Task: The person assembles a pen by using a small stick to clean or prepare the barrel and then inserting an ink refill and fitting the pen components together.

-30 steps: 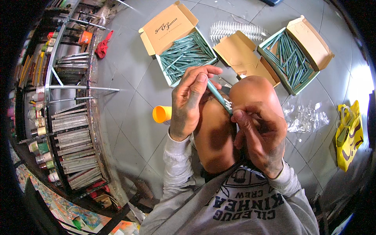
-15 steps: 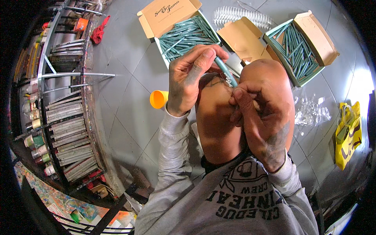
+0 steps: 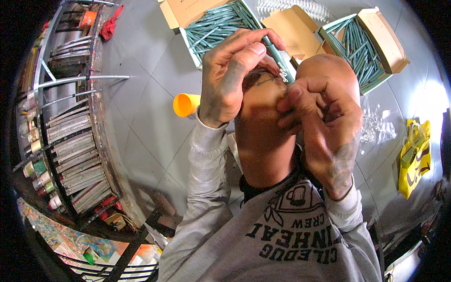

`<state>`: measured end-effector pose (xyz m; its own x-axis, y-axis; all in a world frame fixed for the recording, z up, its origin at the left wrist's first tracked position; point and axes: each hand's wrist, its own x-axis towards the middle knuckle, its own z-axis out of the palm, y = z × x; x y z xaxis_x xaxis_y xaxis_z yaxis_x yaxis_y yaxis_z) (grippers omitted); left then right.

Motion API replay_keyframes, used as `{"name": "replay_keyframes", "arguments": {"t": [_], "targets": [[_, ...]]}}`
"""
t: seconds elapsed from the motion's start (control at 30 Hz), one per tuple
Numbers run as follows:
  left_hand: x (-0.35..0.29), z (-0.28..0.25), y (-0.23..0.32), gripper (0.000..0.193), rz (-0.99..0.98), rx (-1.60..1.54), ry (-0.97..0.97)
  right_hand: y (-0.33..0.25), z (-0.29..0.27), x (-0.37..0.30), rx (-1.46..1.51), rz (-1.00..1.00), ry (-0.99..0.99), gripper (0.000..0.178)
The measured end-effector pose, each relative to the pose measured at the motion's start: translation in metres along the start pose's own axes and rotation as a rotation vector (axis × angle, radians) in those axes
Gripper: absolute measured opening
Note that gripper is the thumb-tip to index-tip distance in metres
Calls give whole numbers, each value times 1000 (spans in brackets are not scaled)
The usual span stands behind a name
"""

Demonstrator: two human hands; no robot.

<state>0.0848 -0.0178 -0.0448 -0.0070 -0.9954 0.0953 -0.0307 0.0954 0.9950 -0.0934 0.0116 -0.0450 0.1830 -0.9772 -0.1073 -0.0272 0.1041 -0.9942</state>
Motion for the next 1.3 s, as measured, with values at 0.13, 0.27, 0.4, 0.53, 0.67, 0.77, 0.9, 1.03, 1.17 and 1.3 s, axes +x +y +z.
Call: {"name": "replay_keyframes", "arguments": {"t": [0.13,0.27,0.4,0.53,0.67,0.77,0.9,1.03,1.17,1.3], "targets": [[-1,-2,-1,44,-2,3,-10,-2,3,0,-36,-1,26,18],[0,-4,-6,43,44,1,-23,-6,5,1,-79,37,50,18],[-1,-6,-10,26,110,-162,-57,-8,9,1,-36,65,63,18],[-1,-6,-9,26,94,-130,-54,-8,7,3,-48,41,52,17],[-2,-7,-12,26,101,-135,-50,-11,11,3,2,52,63,17],[-1,-6,-10,26,106,-129,-59,-11,13,3,60,65,75,18],[-1,-4,-10,26,109,-172,-25,-12,12,3,32,64,75,18],[-2,-6,-8,35,68,-63,-33,-12,12,5,-23,66,77,18],[-3,-4,-3,38,38,32,-22,-11,12,6,-16,111,93,17],[-4,-4,-2,37,19,29,-12,-9,11,6,-58,96,89,17]]}}
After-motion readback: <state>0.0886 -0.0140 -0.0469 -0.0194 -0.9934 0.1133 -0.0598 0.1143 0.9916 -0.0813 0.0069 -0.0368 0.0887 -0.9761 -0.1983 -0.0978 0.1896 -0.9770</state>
